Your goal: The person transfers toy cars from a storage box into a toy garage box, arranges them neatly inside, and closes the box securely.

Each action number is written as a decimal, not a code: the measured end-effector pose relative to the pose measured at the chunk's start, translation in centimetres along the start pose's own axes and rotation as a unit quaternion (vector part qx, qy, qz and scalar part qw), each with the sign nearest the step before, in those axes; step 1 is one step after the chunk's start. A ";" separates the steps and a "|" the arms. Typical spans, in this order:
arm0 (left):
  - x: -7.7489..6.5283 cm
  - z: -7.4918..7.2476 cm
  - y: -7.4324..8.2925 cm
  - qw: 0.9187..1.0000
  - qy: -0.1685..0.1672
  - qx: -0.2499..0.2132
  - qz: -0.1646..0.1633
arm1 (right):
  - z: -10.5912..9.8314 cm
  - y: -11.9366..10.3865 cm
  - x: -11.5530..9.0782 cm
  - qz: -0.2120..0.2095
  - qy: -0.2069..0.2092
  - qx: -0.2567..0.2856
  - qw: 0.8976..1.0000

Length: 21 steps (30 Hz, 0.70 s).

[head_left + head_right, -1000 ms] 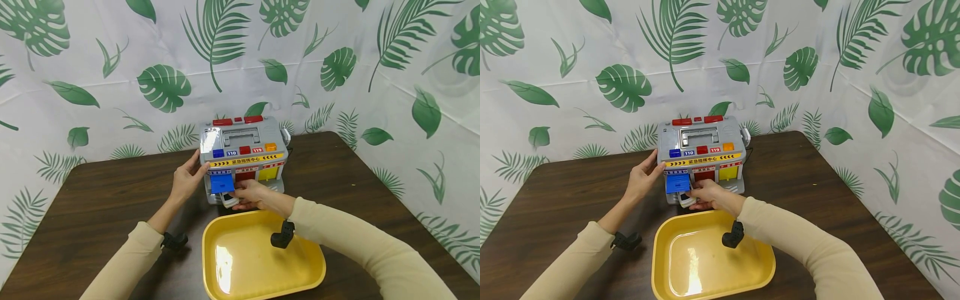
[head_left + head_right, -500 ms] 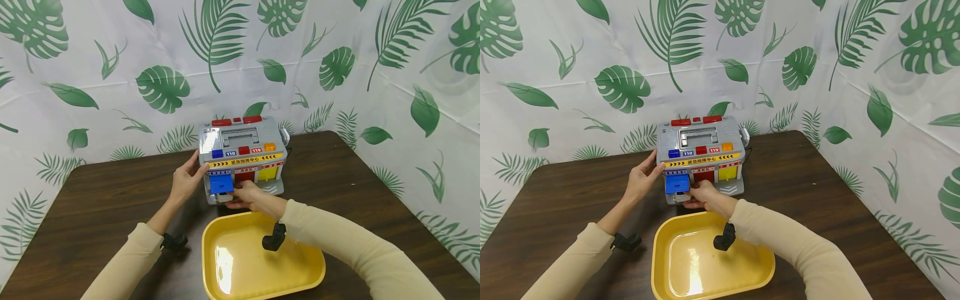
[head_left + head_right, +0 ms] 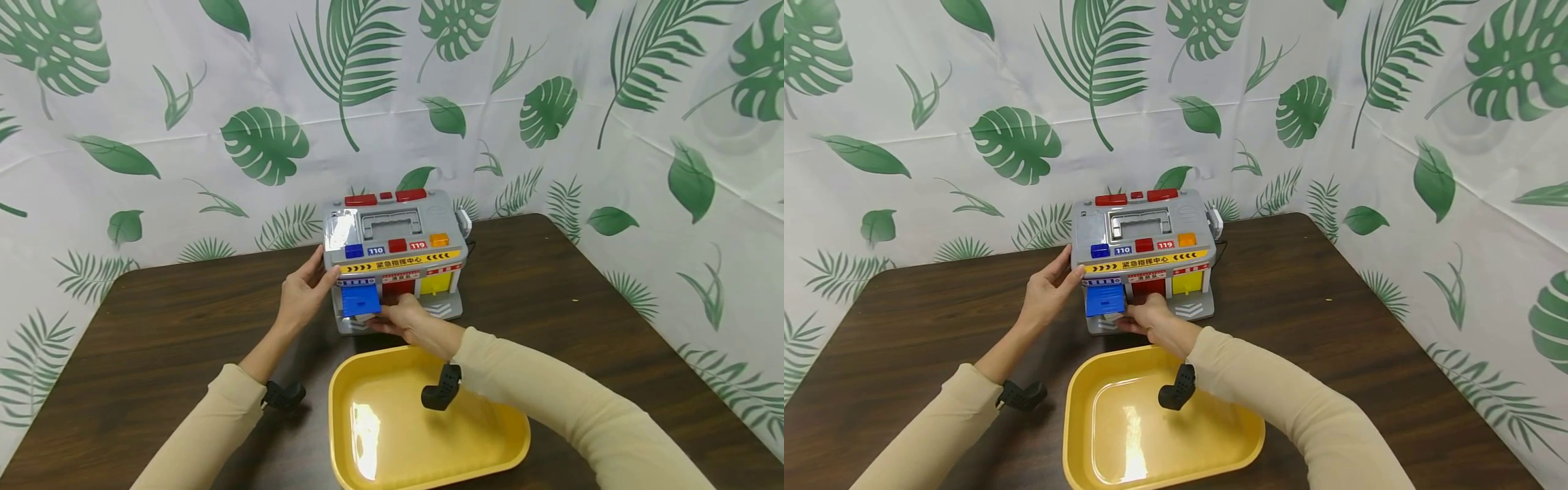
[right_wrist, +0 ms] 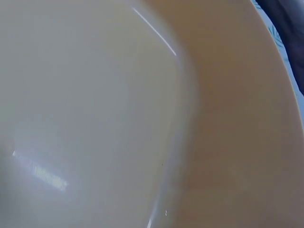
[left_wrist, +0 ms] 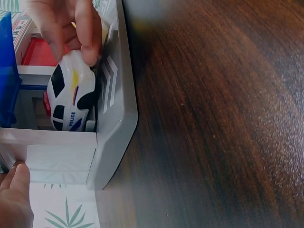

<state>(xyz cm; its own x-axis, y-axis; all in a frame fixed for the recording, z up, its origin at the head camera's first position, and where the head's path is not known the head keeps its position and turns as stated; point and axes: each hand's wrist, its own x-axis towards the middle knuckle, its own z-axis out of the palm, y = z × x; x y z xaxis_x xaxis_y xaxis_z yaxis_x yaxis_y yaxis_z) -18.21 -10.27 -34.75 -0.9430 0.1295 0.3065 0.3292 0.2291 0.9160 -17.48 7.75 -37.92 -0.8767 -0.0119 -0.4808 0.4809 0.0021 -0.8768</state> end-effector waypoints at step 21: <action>0.0 0.0 -0.1 1.000 -0.003 -0.001 -0.002 | 0.9 -0.2 -0.3 -0.013 0.026 0.078 0.997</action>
<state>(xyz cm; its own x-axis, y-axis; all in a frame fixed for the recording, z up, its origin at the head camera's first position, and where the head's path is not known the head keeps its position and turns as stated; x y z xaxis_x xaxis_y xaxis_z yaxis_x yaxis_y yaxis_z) -18.29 -10.29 -34.87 -0.9438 0.1351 0.3015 0.3257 0.2268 0.9179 -17.29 6.89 -37.63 -0.8859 0.0424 -0.4619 0.4511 -0.1533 -0.8792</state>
